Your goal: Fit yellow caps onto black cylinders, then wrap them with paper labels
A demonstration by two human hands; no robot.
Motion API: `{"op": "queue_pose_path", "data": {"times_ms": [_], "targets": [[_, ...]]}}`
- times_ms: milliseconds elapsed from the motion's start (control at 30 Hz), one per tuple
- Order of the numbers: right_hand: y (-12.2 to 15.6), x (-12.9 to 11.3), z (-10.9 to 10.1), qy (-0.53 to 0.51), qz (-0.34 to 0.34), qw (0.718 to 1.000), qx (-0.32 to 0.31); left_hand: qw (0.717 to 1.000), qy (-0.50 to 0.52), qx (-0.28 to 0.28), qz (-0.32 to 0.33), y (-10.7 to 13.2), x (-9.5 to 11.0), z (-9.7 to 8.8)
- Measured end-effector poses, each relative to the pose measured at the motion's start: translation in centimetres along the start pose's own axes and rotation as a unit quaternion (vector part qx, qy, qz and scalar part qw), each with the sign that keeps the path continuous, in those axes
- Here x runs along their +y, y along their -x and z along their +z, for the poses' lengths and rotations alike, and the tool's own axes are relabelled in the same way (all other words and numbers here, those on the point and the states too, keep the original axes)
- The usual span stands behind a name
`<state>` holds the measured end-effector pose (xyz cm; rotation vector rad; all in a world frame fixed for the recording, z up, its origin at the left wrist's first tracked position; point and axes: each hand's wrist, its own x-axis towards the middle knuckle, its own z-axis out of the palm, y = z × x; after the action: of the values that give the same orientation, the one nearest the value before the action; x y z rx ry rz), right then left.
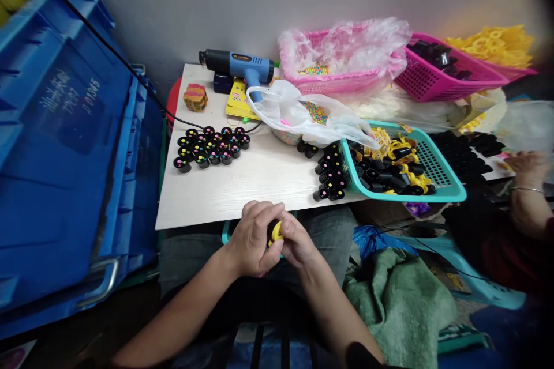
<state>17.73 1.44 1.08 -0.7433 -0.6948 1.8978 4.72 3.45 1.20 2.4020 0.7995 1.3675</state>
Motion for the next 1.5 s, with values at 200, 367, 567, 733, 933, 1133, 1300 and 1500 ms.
{"op": "queue_pose_path", "data": {"times_ms": [200,367,567,733,933,1133,1300,1500], "targets": [[0.6,0.4,-0.8,-0.03,0.015,0.999,0.001,0.996,0.088,0.001,0.016,-0.2,-0.4,0.2],[0.8,0.7,-2.4,-0.075,0.043,0.993,-0.081,0.986,0.168,-0.007,0.014,-0.1,-0.5,0.1],[0.3,1.0,-1.3,0.069,-0.082,0.994,-0.011,0.985,0.102,-0.13,-0.044,0.7,-0.8,0.3],[-0.1,1.7,-1.4,0.077,-0.083,0.993,0.037,0.982,0.163,-0.062,-0.069,1.4,-1.1,1.3],[3.7,-2.8,-5.2,0.211,-0.02,0.977,0.004,0.96,0.198,-0.112,-0.162,1.4,-0.2,1.2],[6.3,-15.1,-12.8,0.556,-0.153,0.732,0.364,0.909,0.128,-0.307,-0.251,3.8,-1.4,5.4],[1.8,-23.9,-20.2,0.729,-0.027,0.434,0.528,0.864,0.05,-0.39,-0.315,4.3,-2.9,8.0],[-1.7,-26.2,-24.0,0.768,0.027,0.416,0.487,0.79,0.164,-0.515,-0.289,0.9,-1.6,1.8]]}}
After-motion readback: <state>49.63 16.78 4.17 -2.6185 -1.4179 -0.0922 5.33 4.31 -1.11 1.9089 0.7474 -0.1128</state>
